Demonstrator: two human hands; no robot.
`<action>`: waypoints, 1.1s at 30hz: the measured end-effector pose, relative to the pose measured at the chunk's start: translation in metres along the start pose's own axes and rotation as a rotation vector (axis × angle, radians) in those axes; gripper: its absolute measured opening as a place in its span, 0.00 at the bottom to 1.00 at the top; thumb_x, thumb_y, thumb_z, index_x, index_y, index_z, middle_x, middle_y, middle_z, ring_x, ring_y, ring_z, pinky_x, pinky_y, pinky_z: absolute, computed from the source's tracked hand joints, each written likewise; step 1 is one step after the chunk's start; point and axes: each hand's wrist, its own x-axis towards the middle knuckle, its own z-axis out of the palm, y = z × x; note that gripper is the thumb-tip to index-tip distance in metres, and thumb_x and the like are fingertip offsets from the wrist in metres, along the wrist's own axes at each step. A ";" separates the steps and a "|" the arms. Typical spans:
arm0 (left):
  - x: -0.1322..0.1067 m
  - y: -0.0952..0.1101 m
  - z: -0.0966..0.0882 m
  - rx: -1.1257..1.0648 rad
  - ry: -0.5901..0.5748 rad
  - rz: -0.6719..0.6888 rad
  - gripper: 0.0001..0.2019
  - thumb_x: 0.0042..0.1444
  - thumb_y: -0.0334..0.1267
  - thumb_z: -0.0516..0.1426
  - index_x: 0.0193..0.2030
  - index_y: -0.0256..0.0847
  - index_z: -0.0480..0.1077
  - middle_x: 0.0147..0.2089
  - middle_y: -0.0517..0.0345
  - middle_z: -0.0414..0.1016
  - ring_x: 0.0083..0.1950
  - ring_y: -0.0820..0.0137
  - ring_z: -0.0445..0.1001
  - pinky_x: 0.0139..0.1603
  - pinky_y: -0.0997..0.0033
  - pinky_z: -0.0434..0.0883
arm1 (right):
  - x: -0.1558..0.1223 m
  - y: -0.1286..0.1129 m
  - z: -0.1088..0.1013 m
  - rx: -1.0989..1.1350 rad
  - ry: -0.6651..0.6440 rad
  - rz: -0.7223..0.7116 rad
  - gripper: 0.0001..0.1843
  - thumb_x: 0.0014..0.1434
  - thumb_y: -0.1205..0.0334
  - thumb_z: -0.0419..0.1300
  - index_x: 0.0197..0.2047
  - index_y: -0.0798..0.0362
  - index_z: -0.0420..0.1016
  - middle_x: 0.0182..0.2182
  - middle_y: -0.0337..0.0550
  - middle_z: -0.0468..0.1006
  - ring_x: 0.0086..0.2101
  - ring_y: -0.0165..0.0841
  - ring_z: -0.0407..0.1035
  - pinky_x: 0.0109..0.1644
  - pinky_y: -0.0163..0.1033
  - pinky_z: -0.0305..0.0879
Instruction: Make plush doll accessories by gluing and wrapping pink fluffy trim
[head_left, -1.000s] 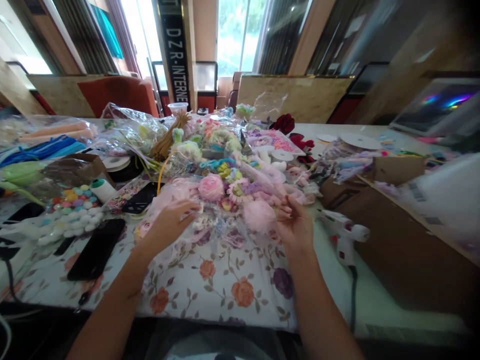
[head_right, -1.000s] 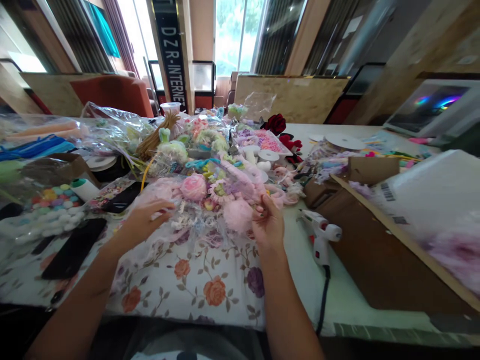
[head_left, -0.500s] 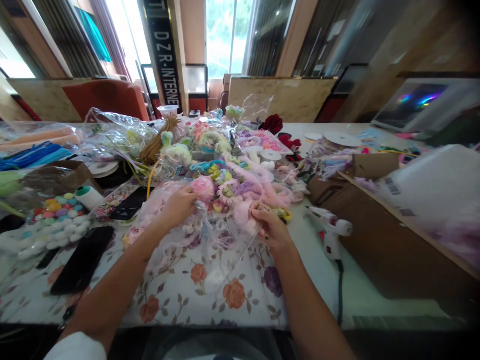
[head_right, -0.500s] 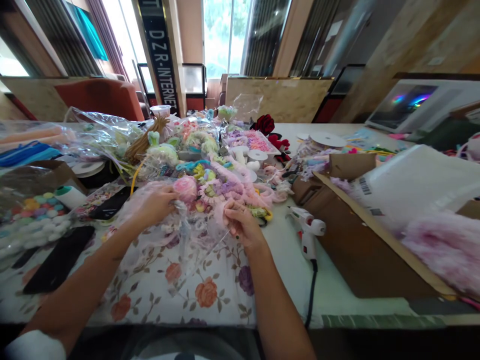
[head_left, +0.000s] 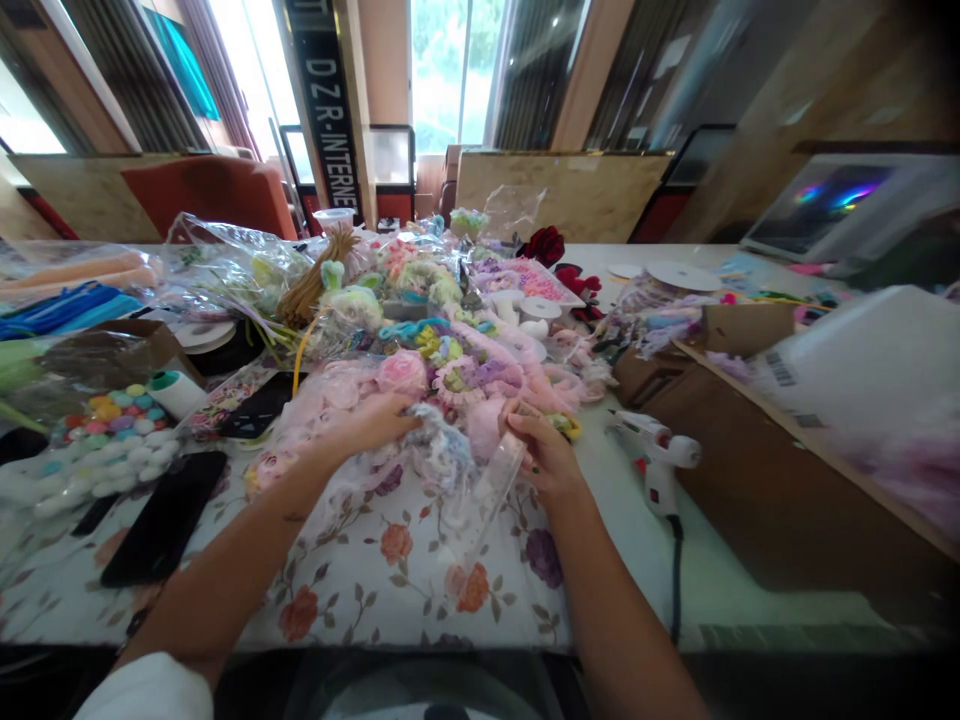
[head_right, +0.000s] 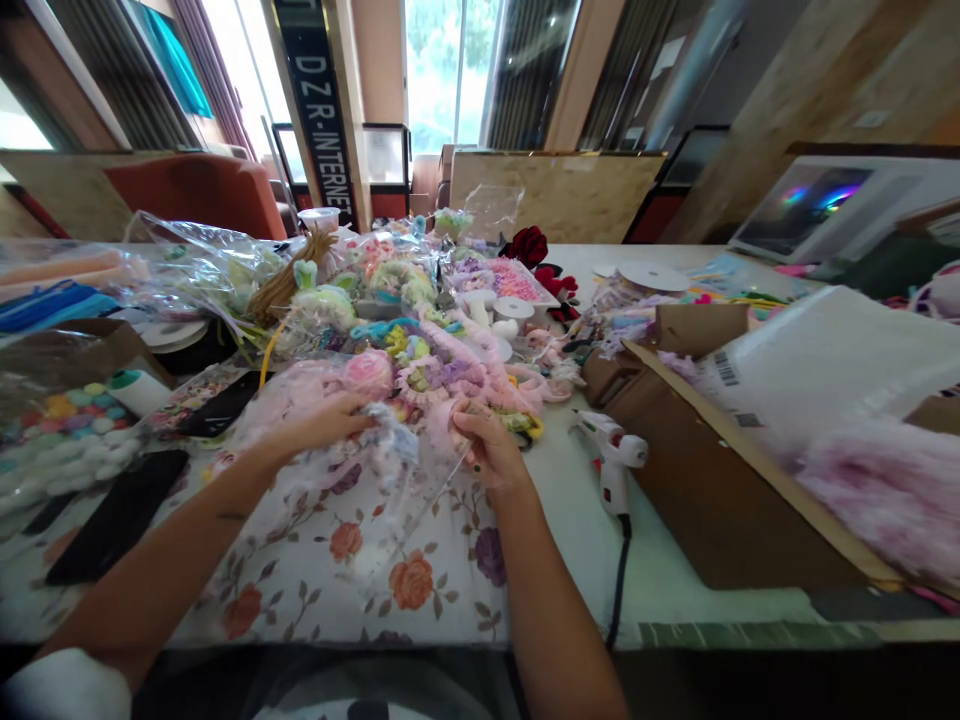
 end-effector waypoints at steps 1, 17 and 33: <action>0.005 -0.001 0.010 0.083 0.001 -0.028 0.11 0.54 0.39 0.54 0.26 0.38 0.72 0.25 0.54 0.72 0.28 0.67 0.70 0.30 0.71 0.65 | 0.000 0.001 -0.001 0.006 -0.013 -0.001 0.10 0.48 0.61 0.65 0.28 0.54 0.67 0.14 0.27 0.66 0.08 0.17 0.49 0.08 0.21 0.48; 0.026 -0.011 0.030 0.018 -0.019 -0.035 0.07 0.40 0.33 0.57 0.30 0.38 0.71 0.31 0.55 0.74 0.35 0.63 0.72 0.34 0.69 0.66 | -0.001 0.009 0.015 -0.169 -0.178 0.182 0.17 0.54 0.53 0.60 0.20 0.56 0.68 0.18 0.38 0.72 0.17 0.25 0.65 0.19 0.29 0.59; -0.034 -0.027 -0.065 -0.919 0.418 -0.123 0.26 0.38 0.37 0.66 0.48 0.42 0.70 0.26 0.65 0.70 0.23 0.78 0.66 0.23 0.80 0.62 | 0.016 0.054 0.011 -0.228 -0.096 0.505 0.18 0.61 0.51 0.52 0.38 0.55 0.75 0.20 0.43 0.75 0.23 0.30 0.70 0.22 0.30 0.62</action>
